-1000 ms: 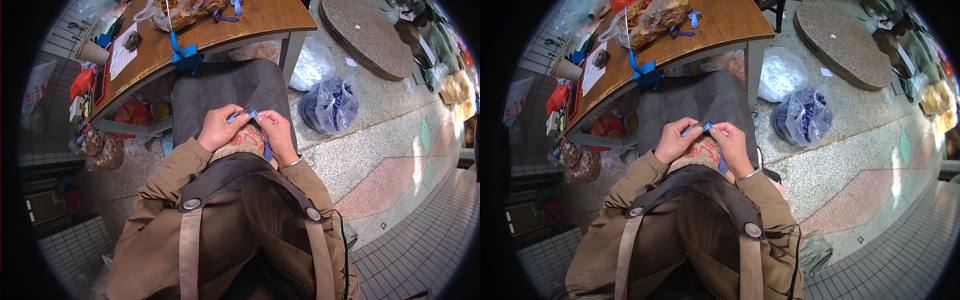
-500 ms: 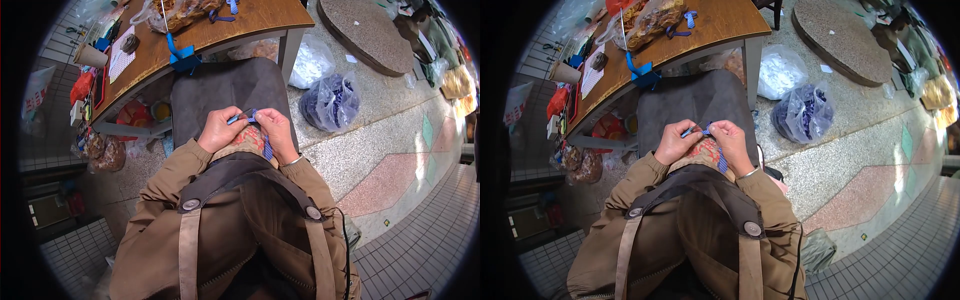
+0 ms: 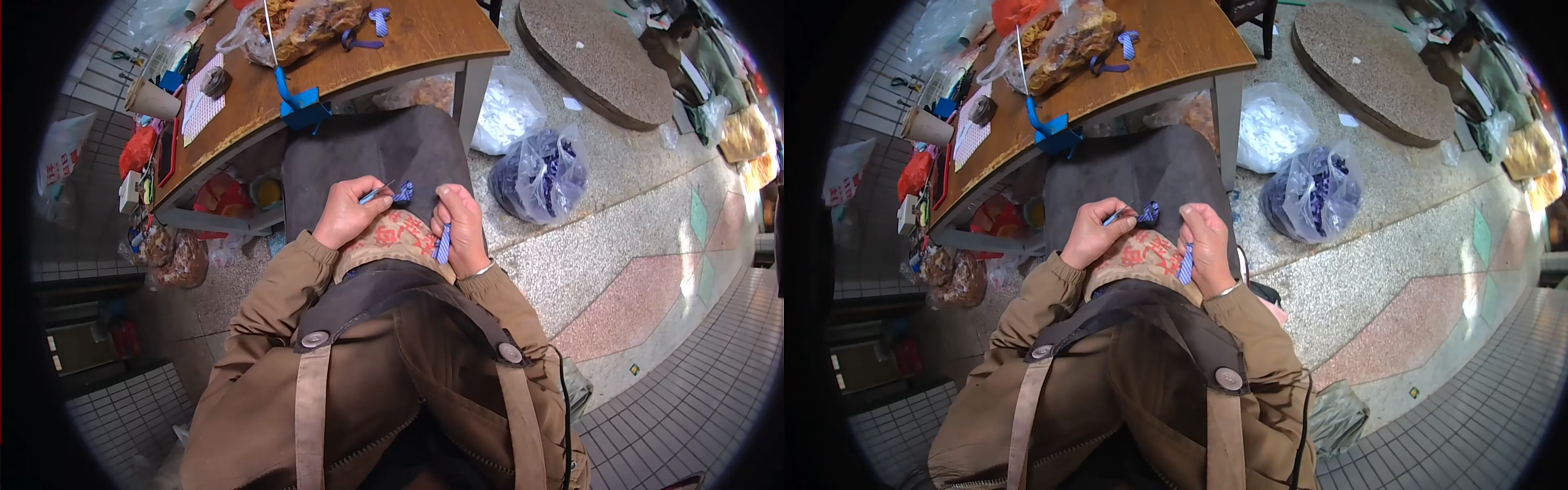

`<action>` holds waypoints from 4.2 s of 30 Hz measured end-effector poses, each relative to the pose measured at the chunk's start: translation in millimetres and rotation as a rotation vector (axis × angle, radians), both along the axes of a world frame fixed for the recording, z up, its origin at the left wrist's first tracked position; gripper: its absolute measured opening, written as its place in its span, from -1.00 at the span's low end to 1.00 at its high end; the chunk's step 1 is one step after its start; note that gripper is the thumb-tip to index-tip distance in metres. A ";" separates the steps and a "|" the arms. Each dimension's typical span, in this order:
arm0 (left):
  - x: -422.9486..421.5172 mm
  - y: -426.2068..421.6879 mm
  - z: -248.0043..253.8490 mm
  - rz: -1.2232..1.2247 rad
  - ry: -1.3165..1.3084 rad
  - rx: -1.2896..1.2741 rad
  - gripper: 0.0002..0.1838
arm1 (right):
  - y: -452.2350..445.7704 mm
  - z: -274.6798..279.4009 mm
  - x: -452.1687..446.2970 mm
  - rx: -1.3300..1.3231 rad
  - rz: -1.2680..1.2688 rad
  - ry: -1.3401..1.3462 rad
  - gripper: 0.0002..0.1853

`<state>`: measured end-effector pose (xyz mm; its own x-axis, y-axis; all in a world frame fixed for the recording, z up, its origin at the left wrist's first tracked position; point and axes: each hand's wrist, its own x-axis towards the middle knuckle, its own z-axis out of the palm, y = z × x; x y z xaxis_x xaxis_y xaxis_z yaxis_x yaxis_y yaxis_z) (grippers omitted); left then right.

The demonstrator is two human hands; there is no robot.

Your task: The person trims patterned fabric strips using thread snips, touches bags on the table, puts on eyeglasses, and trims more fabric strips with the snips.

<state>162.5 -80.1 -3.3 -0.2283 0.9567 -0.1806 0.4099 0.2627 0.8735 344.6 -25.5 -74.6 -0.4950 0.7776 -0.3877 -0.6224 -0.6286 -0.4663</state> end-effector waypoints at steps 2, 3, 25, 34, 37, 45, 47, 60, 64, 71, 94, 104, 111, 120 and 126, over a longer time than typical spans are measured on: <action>-5.9 7.8 5.9 0.015 0.023 -0.001 -0.97 | 0.4 -2.9 0.1 -0.012 -0.042 0.004 -0.91; -10.9 14.0 7.5 0.008 0.035 0.038 -0.96 | 0.3 -7.5 0.0 -0.010 -0.059 -0.002 -0.90; -13.6 78.9 27.6 0.039 -0.132 0.155 -0.79 | 9.2 8.0 -3.3 -0.030 0.123 -0.046 -0.80; 32.3 7.4 11.3 -0.182 -0.173 -0.169 -0.91 | 15.3 8.4 -23.9 -0.129 -0.058 0.040 -0.80; 30.7 4.7 4.4 -0.218 -0.046 -0.128 -0.87 | 15.0 14.3 -31.2 -0.109 -0.139 -0.014 -0.80; 20.8 2.2 8.7 -0.069 -0.539 -0.208 -0.90 | 9.7 14.7 -29.2 -0.046 -0.167 -0.024 -0.83; 17.2 -1.1 11.3 -0.011 -0.661 -0.244 -0.91 | 7.9 17.0 -24.0 -0.044 -0.156 -0.031 -0.83; 11.7 -8.2 15.4 0.099 -0.800 -0.216 -0.92 | -5.6 14.6 -12.8 0.672 0.159 -0.336 -0.82; 6.4 -10.9 9.1 0.089 -0.811 -0.266 -0.91 | -9.2 22.4 -11.4 0.590 0.151 -0.359 -0.80; -3.2 -8.2 9.3 0.051 -0.847 -0.390 -0.90 | -3.2 22.4 -7.5 0.899 0.120 -0.573 -0.85; 5.3 -11.9 -0.1 -0.179 0.504 0.265 -0.78 | -4.4 17.8 -5.4 0.432 0.194 -0.304 -0.91; 9.1 -12.2 -0.9 -0.176 0.506 0.310 -0.82 | -6.3 5.1 -8.8 0.510 0.209 -0.248 -0.90; 9.9 -13.7 -1.0 -0.153 0.424 0.305 -0.84 | -6.0 8.7 -4.2 0.458 0.244 -0.263 -0.86; 12.8 -13.2 1.1 -0.136 0.505 0.303 -0.85 | -5.5 6.5 -5.5 0.528 0.224 -0.254 -0.87; 9.7 -13.5 -7.1 -0.155 0.543 0.326 -0.85 | -5.4 4.7 -3.9 0.566 0.258 -0.282 -0.86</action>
<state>172.2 -93.7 -10.4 -0.0607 0.9722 0.2263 0.8272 -0.0779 0.5565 340.7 -30.9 -69.9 -0.6311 0.7696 -0.0977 -0.2918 -0.3522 -0.8893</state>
